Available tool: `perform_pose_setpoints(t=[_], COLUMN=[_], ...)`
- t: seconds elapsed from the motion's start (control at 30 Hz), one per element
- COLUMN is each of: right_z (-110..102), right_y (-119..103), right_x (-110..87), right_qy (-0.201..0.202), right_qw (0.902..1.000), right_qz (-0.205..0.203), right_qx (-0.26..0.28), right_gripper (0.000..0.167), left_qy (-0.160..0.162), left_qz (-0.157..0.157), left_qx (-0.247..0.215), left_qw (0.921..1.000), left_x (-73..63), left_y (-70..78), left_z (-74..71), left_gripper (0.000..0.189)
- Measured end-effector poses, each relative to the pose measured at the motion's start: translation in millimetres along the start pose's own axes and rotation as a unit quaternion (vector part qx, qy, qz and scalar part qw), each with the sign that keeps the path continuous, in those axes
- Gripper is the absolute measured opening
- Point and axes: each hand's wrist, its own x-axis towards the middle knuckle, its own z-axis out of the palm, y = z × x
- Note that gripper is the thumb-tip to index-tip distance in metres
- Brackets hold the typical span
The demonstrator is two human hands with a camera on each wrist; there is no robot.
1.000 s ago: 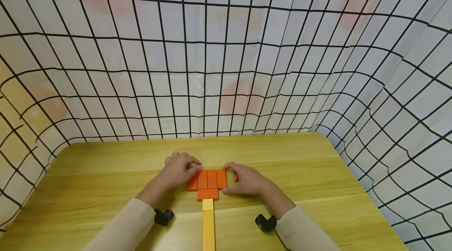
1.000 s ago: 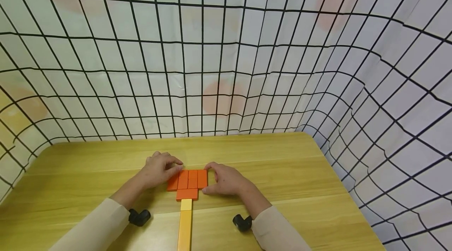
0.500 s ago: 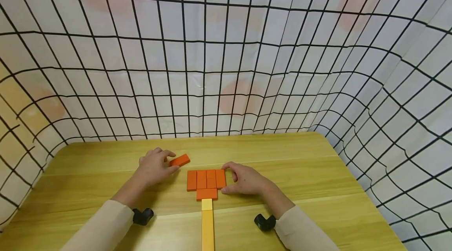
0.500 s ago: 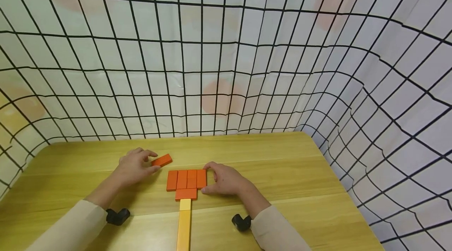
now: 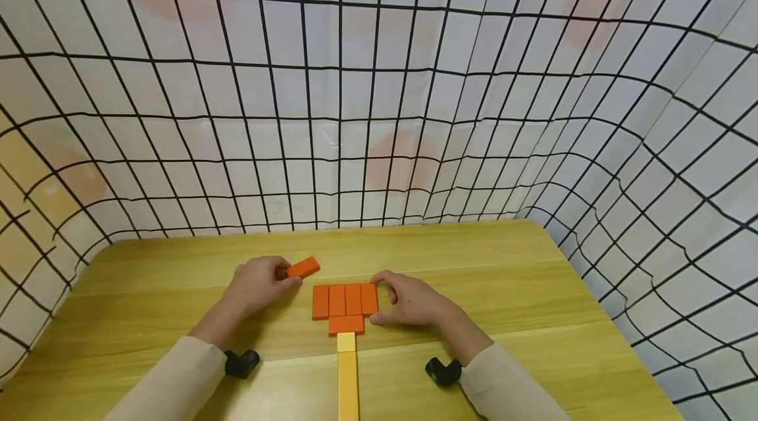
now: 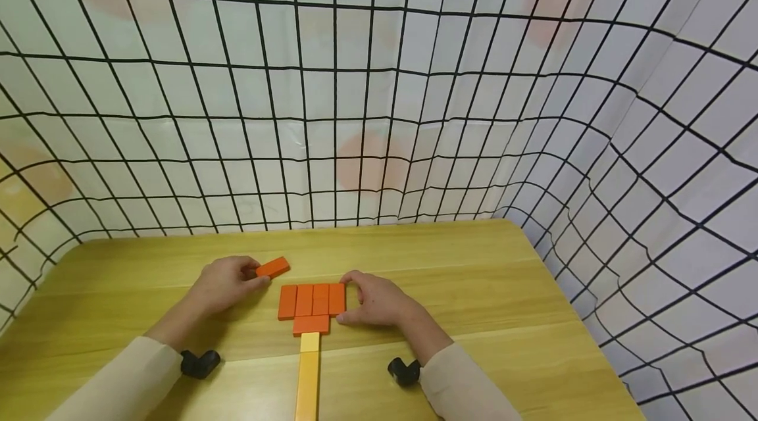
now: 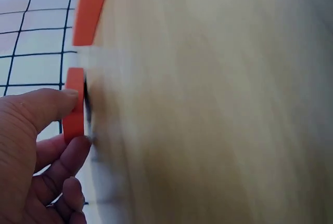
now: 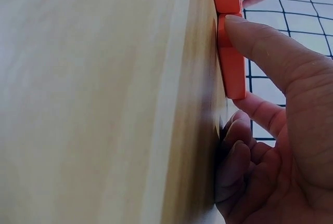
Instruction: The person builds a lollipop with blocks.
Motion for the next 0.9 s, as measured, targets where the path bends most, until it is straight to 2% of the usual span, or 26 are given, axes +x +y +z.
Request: perform_pose_setpoints(t=[0.3, 0.53, 0.67, 0.9], right_z=[-0.4, -0.9, -1.4, -1.4], right_y=[0.8, -0.1, -1.1, -1.5], right_x=[0.2, 0.2, 0.0, 0.1], right_qy=[0.002, 0.003, 0.003, 0.003], right_qw=[1.0, 1.0, 1.0, 1.0], right_qz=[-0.004, 0.002, 0.002, 0.005], right_qx=[0.005, 0.006, 0.006, 0.006], right_gripper=[0.064, 0.064, 0.064, 0.065], left_qy=[-0.028, -0.043, -0.05, -0.055], left_qz=[0.013, 0.016, 0.013, -0.001], left_qx=[-0.05, -0.057, -0.052, -0.045], left_qw=[0.9983, 0.9973, 0.9973, 0.9975], left_x=[8.8, 17.5, 22.4, 30.2], left_y=[22.9, 42.5, 46.6, 47.9], left_z=[9.3, 16.7, 21.1, 24.9], left_gripper=[0.031, 0.029, 0.029, 0.018])
